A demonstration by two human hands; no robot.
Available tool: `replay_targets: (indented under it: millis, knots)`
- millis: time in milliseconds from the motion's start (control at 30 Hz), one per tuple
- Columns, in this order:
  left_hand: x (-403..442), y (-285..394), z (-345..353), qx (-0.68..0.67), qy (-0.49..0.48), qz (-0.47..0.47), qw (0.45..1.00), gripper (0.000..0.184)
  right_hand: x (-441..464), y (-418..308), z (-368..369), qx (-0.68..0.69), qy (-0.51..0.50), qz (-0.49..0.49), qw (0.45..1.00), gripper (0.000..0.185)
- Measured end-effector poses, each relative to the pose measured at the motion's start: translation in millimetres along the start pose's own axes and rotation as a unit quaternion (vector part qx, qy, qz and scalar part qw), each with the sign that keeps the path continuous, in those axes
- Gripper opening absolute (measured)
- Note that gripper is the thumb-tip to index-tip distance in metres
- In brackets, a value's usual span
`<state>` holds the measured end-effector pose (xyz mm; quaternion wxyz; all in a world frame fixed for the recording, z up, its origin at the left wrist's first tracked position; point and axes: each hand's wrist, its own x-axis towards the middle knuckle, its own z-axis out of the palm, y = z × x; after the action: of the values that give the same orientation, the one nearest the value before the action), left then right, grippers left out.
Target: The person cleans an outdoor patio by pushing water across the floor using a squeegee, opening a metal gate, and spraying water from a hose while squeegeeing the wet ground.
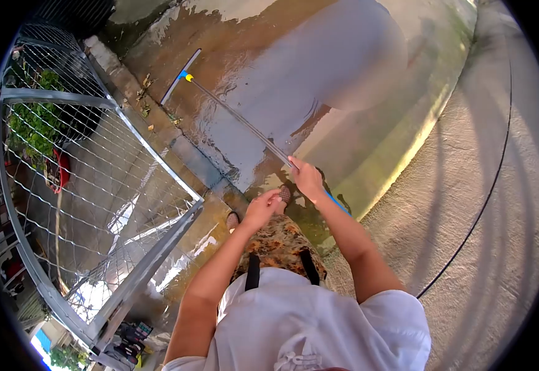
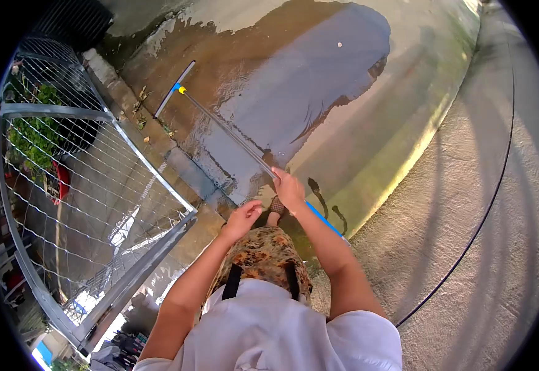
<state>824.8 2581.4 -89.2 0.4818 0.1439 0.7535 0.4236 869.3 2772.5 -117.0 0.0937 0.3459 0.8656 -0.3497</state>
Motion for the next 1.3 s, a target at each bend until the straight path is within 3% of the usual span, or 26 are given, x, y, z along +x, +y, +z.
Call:
replay_targets:
  millis: [267, 367, 500, 633, 733, 800, 967, 1200, 1300]
  knots:
    - [-17.0, -26.2, 14.6, 0.075, 0.000, -0.024, 0.997, 0.035, -87.1, 135.0, -220.4, -0.289, 0.130, 0.075, 0.946, 0.031]
    - [-19.0, -62.8, 16.7, 0.094, 0.022, -0.024, 0.995, 0.033, -58.5, 139.8, -284.7, -0.392, 0.149, 0.112, 0.901, 0.032]
    - [-25.2, -105.9, 15.3, 0.085, 0.059, -0.037, 0.994, 0.033, 47.3, 156.3, -331.4, -0.519, 0.174, 0.066, 0.834, 0.019]
    - [-46.3, -105.4, 7.6, 0.087, 0.105, -0.063, 0.989, 0.031, 200.8, 174.5, -325.2, -0.612, 0.180, 0.074, 0.766, 0.014]
    - [-69.4, -94.8, 1.7, 0.116, 0.137, -0.115, 0.977, 0.031, 278.4, 142.8, -293.0, -0.665, 0.211, 0.075, 0.712, 0.012]
    - [-80.1, -108.4, 2.1, 0.122, 0.157, -0.140, 0.970, 0.031, 319.0, 123.4, -274.3, -0.668, 0.177, 0.046, 0.721, 0.010]
    - [-113.1, -159.7, 23.0, 0.101, 0.178, -0.185, 0.961, 0.031, 308.2, 75.9, -243.4, -0.723, 0.064, -0.037, 0.687, 0.017]
    - [-94.1, -146.0, 33.2, 0.067, 0.169, -0.140, 0.973, 0.029, 265.5, 4.5, -280.2, -0.713, 0.066, -0.179, 0.675, 0.011]
    - [-74.9, -120.6, 27.4, 0.035, 0.179, -0.104, 0.978, 0.029, 249.9, -37.8, -272.9, -0.672, 0.095, -0.218, 0.702, 0.012]
